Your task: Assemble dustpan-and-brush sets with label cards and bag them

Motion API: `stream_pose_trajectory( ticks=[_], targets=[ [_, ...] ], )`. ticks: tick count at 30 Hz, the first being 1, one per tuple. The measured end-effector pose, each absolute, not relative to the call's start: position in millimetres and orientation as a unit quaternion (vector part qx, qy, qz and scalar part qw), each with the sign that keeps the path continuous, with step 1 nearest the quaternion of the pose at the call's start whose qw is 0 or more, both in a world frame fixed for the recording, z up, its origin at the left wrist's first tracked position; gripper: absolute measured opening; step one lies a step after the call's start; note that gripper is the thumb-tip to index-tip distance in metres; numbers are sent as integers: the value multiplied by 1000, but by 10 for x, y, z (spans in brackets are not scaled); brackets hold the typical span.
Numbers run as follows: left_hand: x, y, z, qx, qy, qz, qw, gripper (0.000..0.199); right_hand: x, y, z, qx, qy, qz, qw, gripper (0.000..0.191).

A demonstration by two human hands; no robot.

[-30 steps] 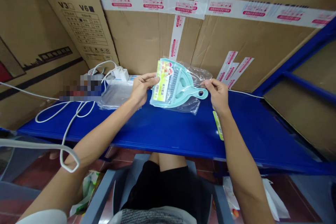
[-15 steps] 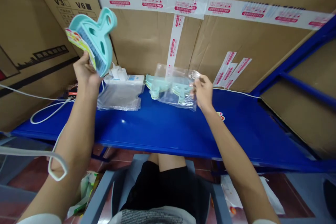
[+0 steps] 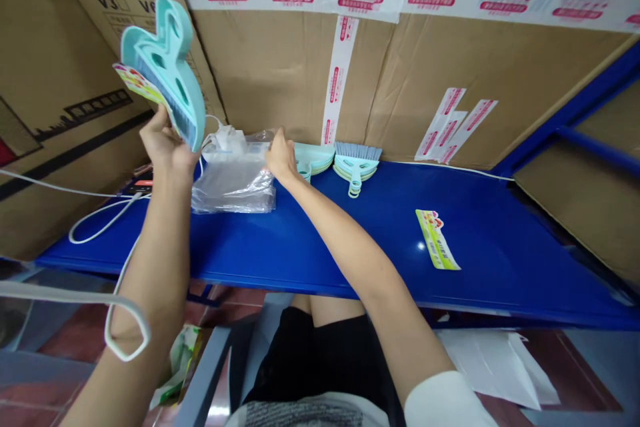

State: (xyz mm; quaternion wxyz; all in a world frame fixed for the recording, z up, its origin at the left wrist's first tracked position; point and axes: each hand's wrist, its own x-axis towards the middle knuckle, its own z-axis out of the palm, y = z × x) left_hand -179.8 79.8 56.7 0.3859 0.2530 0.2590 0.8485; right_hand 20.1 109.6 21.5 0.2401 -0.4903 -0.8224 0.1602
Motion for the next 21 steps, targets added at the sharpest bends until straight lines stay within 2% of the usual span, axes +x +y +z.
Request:
stream_pose_trajectory(
  ticks=[4,6,9,13,18,21],
  targets=[
    [-1697,817,555,236,248,850,401,23,163,1043,204,-512,-826,105,213,30],
    [-1683,827,550,248,264,848,387,24,130,970,216,-488,-845,58,212,29],
    [-1674,839,547,258,271,849,373,22,8,824,203,-411,-885,5,219,33],
    [-1625,830,549,260,237,852,388,22,-269,676,91,-308,-938,13,159,44],
    [-1576,818,536,261,222,849,403,21,-560,641,-125,-306,-945,77,84,69],
    [-1595,843,511,269,229,847,396,15,-625,649,-308,-312,-942,105,58,74]
  ],
)
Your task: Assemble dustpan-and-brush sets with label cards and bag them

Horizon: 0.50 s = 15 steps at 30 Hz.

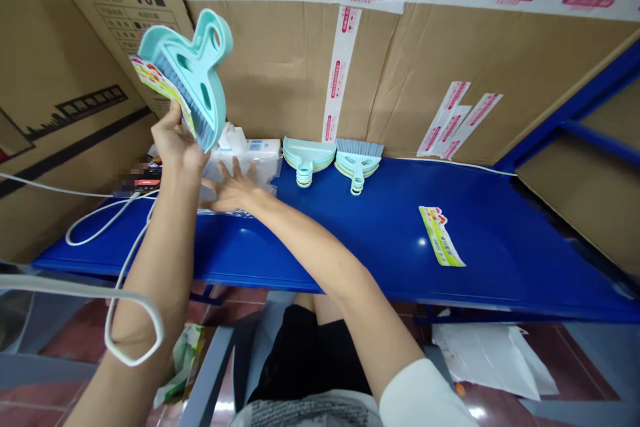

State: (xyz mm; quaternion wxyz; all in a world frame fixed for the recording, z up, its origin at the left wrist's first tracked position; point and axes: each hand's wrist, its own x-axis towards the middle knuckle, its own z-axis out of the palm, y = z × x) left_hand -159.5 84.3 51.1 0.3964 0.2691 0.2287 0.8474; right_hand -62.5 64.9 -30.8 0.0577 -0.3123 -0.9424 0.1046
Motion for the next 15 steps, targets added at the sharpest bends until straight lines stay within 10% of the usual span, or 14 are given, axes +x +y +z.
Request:
stream_pose_trajectory(
  ticks=[15],
  targets=[
    [-1568,965,393,281,254,827,415,9,-172,263,70,-280,-945,-59,157,45]
  ],
)
